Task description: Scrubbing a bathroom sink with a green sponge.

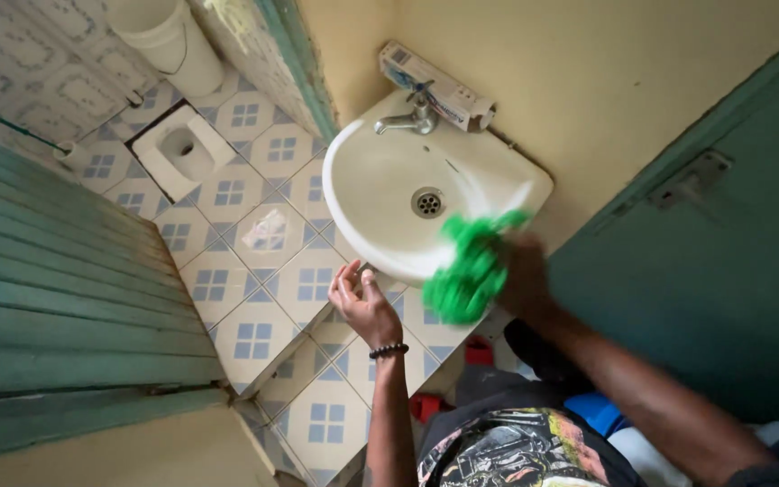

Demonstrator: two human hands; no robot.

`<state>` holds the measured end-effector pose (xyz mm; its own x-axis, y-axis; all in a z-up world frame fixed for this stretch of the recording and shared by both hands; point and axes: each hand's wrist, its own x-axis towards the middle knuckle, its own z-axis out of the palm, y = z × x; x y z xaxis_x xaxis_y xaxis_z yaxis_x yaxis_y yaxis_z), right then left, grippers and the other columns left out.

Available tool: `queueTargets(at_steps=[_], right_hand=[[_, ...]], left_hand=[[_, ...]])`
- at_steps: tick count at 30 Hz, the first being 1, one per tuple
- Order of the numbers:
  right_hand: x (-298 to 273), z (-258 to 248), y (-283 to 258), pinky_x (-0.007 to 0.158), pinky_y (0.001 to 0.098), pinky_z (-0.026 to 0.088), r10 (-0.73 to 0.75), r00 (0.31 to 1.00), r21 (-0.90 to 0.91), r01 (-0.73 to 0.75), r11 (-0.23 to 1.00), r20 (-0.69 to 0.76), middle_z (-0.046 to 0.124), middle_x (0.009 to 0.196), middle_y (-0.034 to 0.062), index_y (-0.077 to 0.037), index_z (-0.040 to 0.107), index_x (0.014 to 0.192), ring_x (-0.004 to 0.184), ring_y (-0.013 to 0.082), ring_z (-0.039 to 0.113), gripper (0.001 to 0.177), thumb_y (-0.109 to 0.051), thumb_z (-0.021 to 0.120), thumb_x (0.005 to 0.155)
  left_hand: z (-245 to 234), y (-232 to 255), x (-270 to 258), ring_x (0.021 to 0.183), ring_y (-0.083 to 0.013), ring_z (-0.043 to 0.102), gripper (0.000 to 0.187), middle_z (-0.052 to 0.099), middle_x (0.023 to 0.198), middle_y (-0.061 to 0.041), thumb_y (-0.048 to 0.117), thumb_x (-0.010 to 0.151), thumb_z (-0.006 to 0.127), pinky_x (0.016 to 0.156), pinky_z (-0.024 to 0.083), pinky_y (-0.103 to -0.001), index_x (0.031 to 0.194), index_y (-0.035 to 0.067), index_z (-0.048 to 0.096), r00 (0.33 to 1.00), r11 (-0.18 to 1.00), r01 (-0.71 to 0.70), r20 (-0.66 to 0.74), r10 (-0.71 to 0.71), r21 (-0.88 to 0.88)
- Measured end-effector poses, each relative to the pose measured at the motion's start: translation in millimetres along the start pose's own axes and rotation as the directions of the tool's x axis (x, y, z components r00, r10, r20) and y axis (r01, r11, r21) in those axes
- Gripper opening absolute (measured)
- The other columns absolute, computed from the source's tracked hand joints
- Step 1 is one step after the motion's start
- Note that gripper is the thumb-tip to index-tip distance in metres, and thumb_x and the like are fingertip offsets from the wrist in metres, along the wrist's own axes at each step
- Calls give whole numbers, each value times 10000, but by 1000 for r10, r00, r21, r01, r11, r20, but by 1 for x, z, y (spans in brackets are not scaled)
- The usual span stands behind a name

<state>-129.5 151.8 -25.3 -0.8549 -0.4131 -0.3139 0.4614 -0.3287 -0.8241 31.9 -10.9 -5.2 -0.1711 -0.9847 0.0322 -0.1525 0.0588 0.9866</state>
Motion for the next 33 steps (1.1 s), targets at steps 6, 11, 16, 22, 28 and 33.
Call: queueTargets(at_steps=[6,11,16,22,28,33], right_hand=[[69,-53,-3,1085,590,336,-787,565,-840,530,116,248,428,1301,256,21,336,1443,1274,484,464,791,-56,727,760],[7,-52,97,1042,536,409,-660,747,-852,394,345,78,480,1438,292,14,276,1546,1307,456,499,893,-329,770,886],[-61,60,24,665,450,588,-323,905,-927,340,159,277,702,904,-13,-271,675,1063,862,302,730,376,-390,791,725],[-27,100,48,594,429,486,-440,511,-674,557,-485,738,539,875,26,-175,617,1208,719,284,615,463,-303,654,765],[-17,132,65,684,459,438,-368,384,-532,630,-566,847,546,934,157,-31,550,1300,794,359,565,585,-250,648,767],[-59,130,13,795,514,441,-190,405,-445,773,-451,895,583,1006,248,77,579,1271,919,430,558,634,-245,693,737]], left_hand=[[11,-15,0,1174,-335,616,257,528,1305,-136,242,914,638,993,470,-426,1134,133,715,1000,1000,1,31,-1,7],[31,-7,-1,1250,-361,583,283,489,1347,-140,246,916,628,1048,443,-467,1169,142,699,998,1000,5,61,-4,-11],[32,4,6,1281,-393,556,241,514,1303,-146,261,931,624,1096,403,-496,1130,152,705,999,999,-46,13,46,-16],[4,9,15,1252,-375,570,277,578,1235,-141,328,980,562,1127,385,-502,1144,168,718,997,999,-27,-72,25,-33],[-7,42,-3,1324,-533,452,663,466,1332,-315,461,893,636,1162,324,-597,1389,32,540,1000,999,17,14,-17,32],[19,18,11,1448,-515,336,1233,280,1530,-374,636,729,814,1238,282,-554,1522,-130,262,916,942,314,222,-334,122]])
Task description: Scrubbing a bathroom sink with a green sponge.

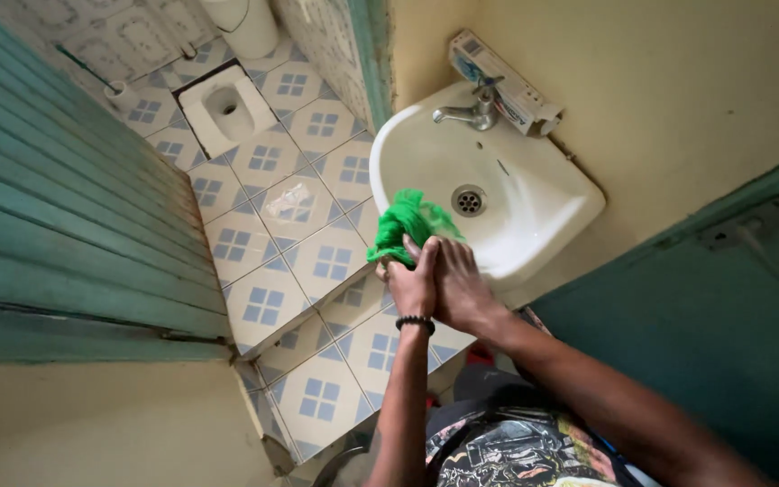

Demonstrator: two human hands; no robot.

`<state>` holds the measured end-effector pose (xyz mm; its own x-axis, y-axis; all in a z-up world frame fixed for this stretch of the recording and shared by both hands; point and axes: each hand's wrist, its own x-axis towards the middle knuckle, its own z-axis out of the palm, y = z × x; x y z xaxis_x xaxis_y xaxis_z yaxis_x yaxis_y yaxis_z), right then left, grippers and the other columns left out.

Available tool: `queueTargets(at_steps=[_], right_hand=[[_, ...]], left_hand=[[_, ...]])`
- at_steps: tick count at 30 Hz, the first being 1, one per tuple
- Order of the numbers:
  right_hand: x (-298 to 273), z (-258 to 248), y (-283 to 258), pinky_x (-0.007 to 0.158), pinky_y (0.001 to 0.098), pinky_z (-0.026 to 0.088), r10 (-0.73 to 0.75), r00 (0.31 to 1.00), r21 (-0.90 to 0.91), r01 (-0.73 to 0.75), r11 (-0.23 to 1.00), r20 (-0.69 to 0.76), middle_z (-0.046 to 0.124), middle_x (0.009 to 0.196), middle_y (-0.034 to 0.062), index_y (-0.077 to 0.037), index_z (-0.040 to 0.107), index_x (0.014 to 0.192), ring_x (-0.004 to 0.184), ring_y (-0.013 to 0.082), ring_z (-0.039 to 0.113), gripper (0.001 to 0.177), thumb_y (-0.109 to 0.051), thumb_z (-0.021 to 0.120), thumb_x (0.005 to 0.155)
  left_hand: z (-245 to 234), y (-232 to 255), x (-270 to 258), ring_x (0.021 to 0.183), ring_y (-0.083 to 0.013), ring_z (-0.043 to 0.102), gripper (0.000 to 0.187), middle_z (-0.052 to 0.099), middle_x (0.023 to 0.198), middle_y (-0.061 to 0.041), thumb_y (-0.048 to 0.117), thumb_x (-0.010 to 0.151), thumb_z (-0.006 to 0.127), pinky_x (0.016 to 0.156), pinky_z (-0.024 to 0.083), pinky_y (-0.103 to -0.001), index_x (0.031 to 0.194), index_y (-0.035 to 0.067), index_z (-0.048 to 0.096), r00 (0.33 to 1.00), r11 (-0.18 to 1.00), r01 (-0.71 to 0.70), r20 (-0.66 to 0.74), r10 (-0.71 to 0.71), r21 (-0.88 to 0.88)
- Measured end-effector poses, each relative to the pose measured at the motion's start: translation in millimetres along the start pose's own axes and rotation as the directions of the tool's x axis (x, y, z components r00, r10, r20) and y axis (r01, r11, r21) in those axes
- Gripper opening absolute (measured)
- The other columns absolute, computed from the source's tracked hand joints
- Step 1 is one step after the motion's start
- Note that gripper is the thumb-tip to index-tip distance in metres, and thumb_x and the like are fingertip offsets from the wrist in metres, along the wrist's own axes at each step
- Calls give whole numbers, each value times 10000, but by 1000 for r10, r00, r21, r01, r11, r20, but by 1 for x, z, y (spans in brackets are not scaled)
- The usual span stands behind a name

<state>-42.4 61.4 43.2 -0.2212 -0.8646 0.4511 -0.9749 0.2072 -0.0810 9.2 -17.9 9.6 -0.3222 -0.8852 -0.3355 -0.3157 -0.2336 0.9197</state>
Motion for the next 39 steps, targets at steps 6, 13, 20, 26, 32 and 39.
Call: queueTargets(at_steps=[6,13,20,26,32,39], right_hand=[[-36,-4,55,1166,434,327,83,995,214,-69,974,-59,498,1457,129,-183,662,1357,1397,315,465,596,-405,754,812],[-43,-48,111,1070,429,451,244,962,333,-192,923,-121,534,1418,145,-124,712,1239,1371,339,499,396,-257,762,869],[-25,-32,174,1035,405,473,239,947,349,-155,924,-212,545,1382,108,-124,713,1224,1367,300,500,324,-225,724,916],[-15,-9,189,984,434,531,232,945,379,-133,916,-229,574,1326,175,-67,709,1184,1280,377,557,346,-119,723,842],[-6,-18,181,1005,403,541,196,943,337,-98,936,-269,615,1306,162,-55,705,1184,1197,324,576,289,-118,638,910],[-7,-10,186,955,385,571,212,941,321,-122,939,-264,632,1305,138,-52,727,1155,1197,301,591,290,-106,632,887]], left_hand=[[7,44,18,1376,-530,417,1034,412,1457,-290,485,676,881,1202,324,-606,1476,9,432,983,992,10,-181,13,126],[15,78,96,1267,-490,524,1032,469,1361,-216,365,598,854,1089,468,-557,1480,51,418,960,941,-38,-248,127,336],[38,77,187,1215,-507,575,1130,522,1346,-225,386,616,900,1059,503,-554,1597,219,364,899,734,-291,-86,429,613],[46,123,214,1203,-482,593,1135,531,1368,-151,203,576,886,1083,506,-534,1583,291,369,837,564,-513,232,496,647],[51,156,241,1027,-276,711,652,743,1105,-46,311,593,916,866,592,-424,1139,228,570,870,769,-464,389,302,440],[109,204,218,1146,-392,638,995,641,1236,-160,698,637,747,899,553,-519,1340,48,477,986,602,-161,103,130,782]])
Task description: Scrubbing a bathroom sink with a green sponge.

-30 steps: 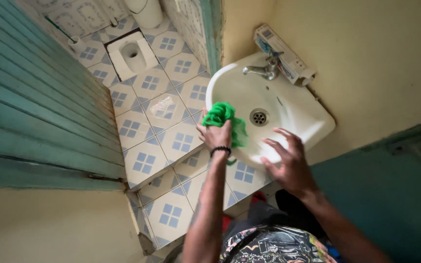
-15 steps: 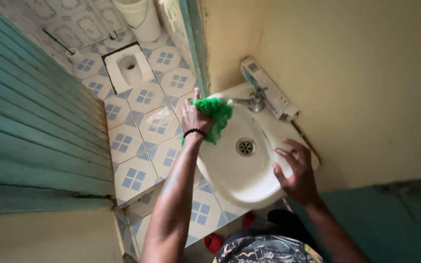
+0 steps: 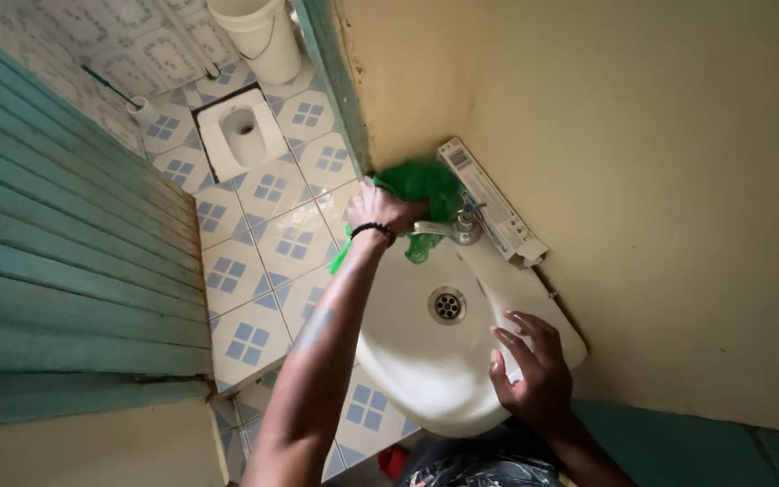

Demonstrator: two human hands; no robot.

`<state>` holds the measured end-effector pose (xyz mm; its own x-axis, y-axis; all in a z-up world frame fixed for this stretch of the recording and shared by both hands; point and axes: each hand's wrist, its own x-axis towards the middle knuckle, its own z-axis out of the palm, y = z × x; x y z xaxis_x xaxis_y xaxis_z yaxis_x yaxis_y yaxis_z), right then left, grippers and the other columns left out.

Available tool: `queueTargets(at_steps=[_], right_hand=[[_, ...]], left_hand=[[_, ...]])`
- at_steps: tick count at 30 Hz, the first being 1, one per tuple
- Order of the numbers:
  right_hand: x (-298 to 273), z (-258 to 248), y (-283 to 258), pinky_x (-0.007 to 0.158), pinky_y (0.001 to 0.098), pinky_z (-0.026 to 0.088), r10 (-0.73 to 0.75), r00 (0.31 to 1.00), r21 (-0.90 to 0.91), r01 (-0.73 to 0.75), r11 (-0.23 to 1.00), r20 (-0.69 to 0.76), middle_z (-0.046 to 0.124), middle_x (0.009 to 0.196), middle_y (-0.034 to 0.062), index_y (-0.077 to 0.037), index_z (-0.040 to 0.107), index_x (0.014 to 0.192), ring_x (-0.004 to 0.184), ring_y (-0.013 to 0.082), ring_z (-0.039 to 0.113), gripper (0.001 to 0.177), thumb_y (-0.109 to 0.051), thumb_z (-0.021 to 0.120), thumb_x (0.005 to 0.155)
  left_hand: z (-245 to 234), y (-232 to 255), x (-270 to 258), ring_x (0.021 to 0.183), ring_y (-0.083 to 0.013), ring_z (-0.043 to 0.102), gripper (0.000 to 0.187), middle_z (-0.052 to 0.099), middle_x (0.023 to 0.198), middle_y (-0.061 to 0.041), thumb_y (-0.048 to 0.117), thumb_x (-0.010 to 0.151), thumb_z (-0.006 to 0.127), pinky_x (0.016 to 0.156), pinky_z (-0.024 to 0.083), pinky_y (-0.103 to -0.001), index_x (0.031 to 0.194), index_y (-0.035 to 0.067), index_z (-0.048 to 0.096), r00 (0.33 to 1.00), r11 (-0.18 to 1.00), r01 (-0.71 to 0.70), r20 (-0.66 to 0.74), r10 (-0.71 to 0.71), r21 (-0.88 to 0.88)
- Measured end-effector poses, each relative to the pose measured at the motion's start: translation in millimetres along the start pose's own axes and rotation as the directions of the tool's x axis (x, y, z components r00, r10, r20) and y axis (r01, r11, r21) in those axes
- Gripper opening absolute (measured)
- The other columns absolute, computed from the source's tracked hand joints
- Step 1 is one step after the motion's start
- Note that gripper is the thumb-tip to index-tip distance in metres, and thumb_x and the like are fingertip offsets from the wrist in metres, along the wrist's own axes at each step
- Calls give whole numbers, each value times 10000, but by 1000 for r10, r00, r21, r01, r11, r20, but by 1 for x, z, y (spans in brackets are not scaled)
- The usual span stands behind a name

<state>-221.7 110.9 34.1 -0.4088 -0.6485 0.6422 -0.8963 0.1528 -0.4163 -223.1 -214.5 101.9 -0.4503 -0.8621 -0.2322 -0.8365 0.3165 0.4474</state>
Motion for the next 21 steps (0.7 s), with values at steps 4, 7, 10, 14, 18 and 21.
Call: queueTargets(at_steps=[4,7,10,14,18,21], right_hand=[[5,-1,-4,944,385,561,6,1000,17,-6,1000,-3,630,1301,135,-50,720,1136,1150,299,596,265,-95,623,893],[3,0,-5,940,383,562,13,1000,21,-13,1000,-13,632,1293,138,-52,720,1131,1107,297,600,261,-84,615,894],[2,-1,-7,947,389,566,-2,1000,16,2,1000,-29,636,1286,144,-49,721,1128,1137,309,600,267,-67,618,882],[-1,0,-4,984,404,554,-37,999,7,37,999,-31,633,1292,173,-37,715,1143,1169,331,594,292,-68,614,872],[-5,0,-1,963,397,557,-35,999,32,36,999,-25,631,1289,182,-15,704,1114,1206,338,582,271,-69,599,871],[-13,9,12,971,401,542,-95,995,-29,93,995,-42,636,1287,152,-80,725,1076,1243,341,616,263,-118,657,825]], left_hand=[[0,6,4,1243,-378,550,1154,557,1315,-132,776,579,742,950,523,-493,1438,80,411,996,989,68,41,-74,132],[4,0,1,1262,-383,522,1124,541,1358,-130,757,629,722,963,504,-512,1463,85,379,998,994,59,26,-62,87],[-10,-8,-18,1205,-373,586,891,617,1308,-122,708,684,668,947,516,-503,1376,172,504,995,990,105,12,-104,-94],[-8,-53,-18,994,-256,731,504,767,1091,-52,511,684,689,793,583,-394,1126,273,738,978,908,182,-23,-206,-378],[0,-94,-56,1074,-354,685,810,726,1181,-164,737,685,614,864,543,-460,1241,158,720,950,864,296,29,-312,-407],[-4,-105,-120,1253,-407,626,585,683,1289,-241,299,828,462,1080,495,-509,1272,-16,674,941,871,330,60,-332,-363]])
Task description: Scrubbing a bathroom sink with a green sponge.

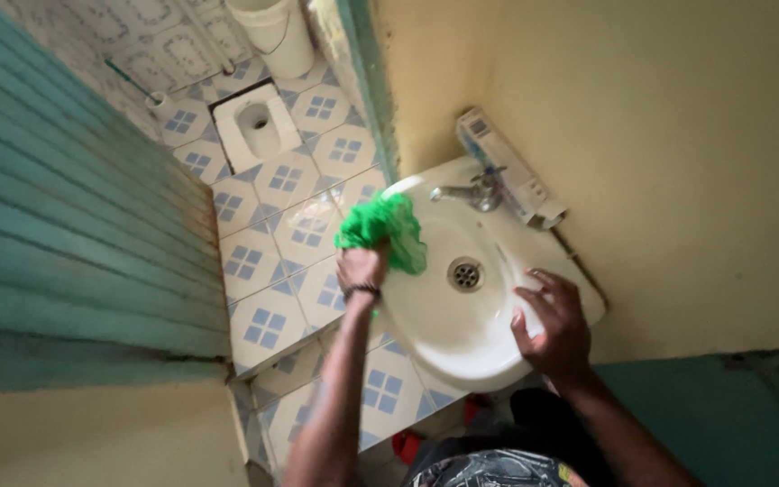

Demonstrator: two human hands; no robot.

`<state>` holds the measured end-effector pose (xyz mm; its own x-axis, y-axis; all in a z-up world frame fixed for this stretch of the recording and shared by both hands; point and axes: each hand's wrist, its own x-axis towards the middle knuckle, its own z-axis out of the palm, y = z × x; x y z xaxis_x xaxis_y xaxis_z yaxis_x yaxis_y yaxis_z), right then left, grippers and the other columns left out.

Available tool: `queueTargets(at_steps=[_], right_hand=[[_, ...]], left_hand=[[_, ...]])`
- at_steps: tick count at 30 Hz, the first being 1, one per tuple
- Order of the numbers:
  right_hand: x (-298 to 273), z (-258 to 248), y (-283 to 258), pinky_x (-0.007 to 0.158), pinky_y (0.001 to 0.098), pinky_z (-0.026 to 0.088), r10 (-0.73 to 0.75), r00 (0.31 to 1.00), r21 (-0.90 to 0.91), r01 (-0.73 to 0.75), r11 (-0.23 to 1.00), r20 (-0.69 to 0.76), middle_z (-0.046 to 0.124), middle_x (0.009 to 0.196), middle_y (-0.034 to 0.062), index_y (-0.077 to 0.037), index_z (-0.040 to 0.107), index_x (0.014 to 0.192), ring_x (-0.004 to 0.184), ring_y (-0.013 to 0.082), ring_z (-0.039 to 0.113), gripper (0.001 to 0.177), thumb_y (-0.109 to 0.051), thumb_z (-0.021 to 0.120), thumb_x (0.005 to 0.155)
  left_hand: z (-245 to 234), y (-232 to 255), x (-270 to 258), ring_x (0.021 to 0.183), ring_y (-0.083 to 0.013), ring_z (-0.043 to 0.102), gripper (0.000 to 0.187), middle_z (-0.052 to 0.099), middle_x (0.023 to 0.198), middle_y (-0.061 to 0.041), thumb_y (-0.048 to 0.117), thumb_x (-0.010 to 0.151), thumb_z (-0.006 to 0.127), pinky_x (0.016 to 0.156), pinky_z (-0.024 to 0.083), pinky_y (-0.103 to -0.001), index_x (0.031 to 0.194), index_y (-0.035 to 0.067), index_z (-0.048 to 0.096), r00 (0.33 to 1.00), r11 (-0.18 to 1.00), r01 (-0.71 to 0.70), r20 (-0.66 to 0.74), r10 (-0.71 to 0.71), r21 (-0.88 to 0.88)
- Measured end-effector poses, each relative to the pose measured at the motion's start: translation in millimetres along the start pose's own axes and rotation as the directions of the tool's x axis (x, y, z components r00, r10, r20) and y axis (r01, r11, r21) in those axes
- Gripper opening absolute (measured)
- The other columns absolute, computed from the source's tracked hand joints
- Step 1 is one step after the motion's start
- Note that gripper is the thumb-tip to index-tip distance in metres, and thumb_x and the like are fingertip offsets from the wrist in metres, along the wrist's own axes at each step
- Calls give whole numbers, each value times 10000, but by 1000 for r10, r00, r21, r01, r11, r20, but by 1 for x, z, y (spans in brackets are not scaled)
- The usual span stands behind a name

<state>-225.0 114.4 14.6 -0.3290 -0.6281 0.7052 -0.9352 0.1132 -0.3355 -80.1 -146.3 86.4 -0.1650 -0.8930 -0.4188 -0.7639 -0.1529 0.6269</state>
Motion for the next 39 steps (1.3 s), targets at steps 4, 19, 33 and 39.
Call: queueTargets(at_steps=[4,19,33,39], right_hand=[[-1,-4,-8,948,397,544,49,998,-13,-48,999,47,636,1288,147,-87,731,1087,1238,331,615,287,-116,655,812],[-11,-16,-5,997,402,519,144,989,136,-139,981,-31,578,1384,130,-116,732,1186,1342,318,540,278,-168,660,923],[-28,-91,-23,1133,495,414,271,943,34,-270,962,-193,499,1419,120,-135,712,1199,1416,311,463,246,-166,612,976],[-28,-100,-39,1019,428,524,321,927,25,-322,946,-196,534,1421,170,-4,732,1197,1337,293,520,289,-161,584,1004]], left_hand=[[42,-77,-28,1327,-468,534,610,556,1447,-217,377,756,709,1159,418,-574,1331,180,662,995,977,-52,-97,33,-208],[107,-101,-167,1339,-409,485,677,580,1403,-164,419,766,768,1134,335,-515,1380,162,645,421,587,-770,-492,762,250],[213,-30,-147,1314,-553,465,738,334,1566,-271,122,809,576,1065,427,-568,1538,162,465,672,663,-739,55,738,119],[189,35,-92,1453,-429,273,967,-24,1691,-185,187,866,618,1102,425,-537,1608,11,23,925,948,-307,211,317,-79]])
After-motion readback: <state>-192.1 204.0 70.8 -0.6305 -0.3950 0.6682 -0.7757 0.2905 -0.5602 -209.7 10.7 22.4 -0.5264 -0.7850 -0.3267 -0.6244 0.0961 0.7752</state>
